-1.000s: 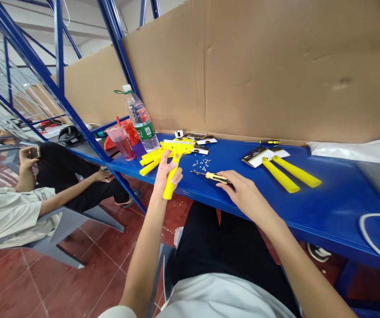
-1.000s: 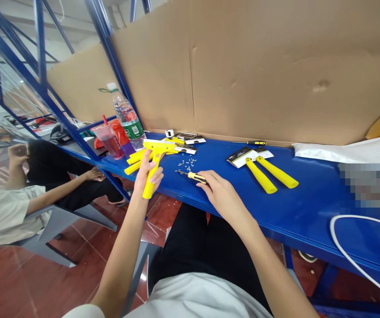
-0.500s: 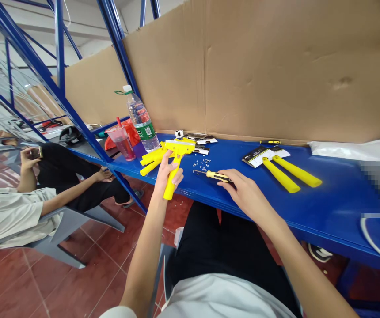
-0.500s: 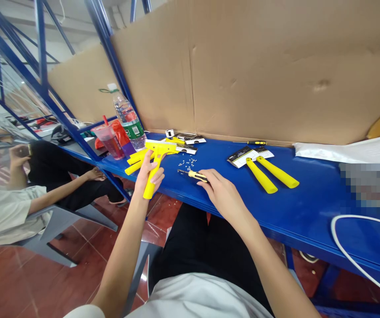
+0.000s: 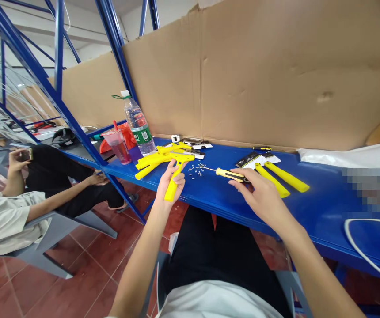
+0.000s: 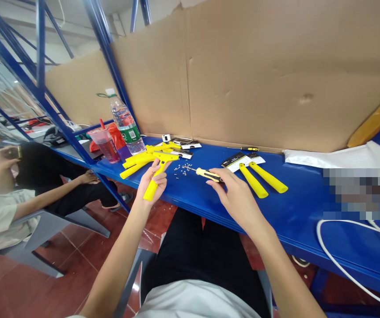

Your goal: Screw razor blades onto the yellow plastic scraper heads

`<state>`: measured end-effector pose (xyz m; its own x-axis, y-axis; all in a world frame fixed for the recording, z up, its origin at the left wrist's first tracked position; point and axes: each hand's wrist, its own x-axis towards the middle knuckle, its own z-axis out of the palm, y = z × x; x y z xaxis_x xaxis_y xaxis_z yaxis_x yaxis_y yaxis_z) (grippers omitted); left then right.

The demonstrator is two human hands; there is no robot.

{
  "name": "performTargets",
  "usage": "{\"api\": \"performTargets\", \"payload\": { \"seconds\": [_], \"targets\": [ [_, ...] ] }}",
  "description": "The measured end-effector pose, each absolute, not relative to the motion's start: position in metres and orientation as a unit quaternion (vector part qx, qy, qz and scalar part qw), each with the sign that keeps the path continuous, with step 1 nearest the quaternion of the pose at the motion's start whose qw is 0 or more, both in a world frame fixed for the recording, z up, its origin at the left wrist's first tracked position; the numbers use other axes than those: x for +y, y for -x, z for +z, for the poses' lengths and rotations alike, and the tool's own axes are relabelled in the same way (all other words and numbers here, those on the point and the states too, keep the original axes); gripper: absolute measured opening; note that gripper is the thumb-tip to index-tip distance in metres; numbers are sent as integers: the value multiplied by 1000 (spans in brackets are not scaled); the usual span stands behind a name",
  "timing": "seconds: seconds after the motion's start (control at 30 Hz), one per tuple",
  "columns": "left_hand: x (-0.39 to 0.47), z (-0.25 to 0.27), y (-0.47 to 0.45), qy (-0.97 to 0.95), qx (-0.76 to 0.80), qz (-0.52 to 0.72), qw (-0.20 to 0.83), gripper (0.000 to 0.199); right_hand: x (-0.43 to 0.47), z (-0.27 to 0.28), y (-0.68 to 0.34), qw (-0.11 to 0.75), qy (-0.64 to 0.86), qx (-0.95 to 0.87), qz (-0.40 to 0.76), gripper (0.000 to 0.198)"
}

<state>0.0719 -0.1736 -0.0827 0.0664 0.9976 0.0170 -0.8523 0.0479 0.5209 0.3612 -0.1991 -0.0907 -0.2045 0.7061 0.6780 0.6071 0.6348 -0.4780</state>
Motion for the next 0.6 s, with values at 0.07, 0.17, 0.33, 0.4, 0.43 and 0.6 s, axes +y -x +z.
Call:
{"api": "performTargets", "payload": {
  "seconds": [0.07, 0.17, 0.33, 0.4, 0.43, 0.6],
  "targets": [
    [-176, -83, -80, -175, 182, 649, 717, 28, -204, -82, -373, 471, 435, -766, 39, 28],
    [-183, -81, -93, -147, 177, 624, 747, 27, -213, -68, -390, 472, 459, -752, 36, 30],
    [-200, -76, -116, -134, 168, 574, 790, 36, -228, -50, -409, 484, 497, -718, 45, 34],
    [-205, -75, -124, -129, 159, 553, 808, 35, -232, -46, -413, 493, 505, -707, 49, 34],
    [-207, -75, -128, -125, 152, 541, 818, 33, -233, -45, -414, 494, 508, -704, 51, 34],
    [-213, -78, -139, -105, 130, 497, 851, 30, -234, -45, -410, 491, 500, -708, 85, 33]
  ]
}}
